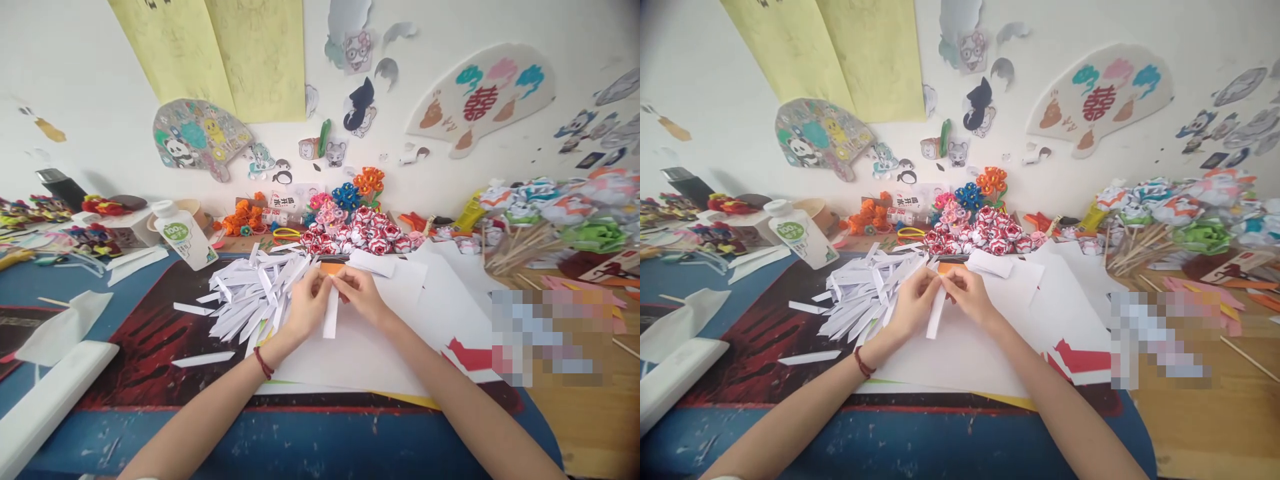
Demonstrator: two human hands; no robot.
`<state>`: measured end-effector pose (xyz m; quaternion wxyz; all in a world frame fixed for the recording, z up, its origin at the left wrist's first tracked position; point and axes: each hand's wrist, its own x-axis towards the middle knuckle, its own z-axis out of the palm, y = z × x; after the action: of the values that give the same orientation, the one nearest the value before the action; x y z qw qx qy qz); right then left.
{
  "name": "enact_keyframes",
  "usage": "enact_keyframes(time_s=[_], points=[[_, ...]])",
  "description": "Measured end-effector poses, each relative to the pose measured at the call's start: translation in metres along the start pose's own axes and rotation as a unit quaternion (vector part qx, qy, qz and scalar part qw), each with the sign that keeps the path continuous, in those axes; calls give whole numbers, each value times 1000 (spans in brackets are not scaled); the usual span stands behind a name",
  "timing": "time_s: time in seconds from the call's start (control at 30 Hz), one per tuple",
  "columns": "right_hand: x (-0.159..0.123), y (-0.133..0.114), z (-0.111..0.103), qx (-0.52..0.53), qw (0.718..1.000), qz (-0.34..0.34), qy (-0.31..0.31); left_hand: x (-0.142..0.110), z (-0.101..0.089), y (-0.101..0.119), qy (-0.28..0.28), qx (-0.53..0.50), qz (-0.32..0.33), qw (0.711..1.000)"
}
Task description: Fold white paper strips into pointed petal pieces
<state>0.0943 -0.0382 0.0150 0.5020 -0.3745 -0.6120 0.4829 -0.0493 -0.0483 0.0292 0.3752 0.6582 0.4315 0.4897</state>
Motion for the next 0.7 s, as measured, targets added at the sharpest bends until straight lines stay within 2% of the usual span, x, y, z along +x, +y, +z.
enact_keyframes(time_s=[0.17, 0.37, 0.57, 0.7], points=[[-8, -6, 3, -9, 1000, -11, 13, -10, 3, 2, 19, -43, -16, 999], [-8, -12, -1, -15, 1000, -8, 17, -13, 7, 5, 16, -73, -20, 997], [-4, -4, -9, -16, 997, 41, -63, -14, 5, 2, 15, -32, -3, 999], [-4, -5, -11, -21, 995, 35, -86, -13, 5, 0, -9, 11, -6, 1000]])
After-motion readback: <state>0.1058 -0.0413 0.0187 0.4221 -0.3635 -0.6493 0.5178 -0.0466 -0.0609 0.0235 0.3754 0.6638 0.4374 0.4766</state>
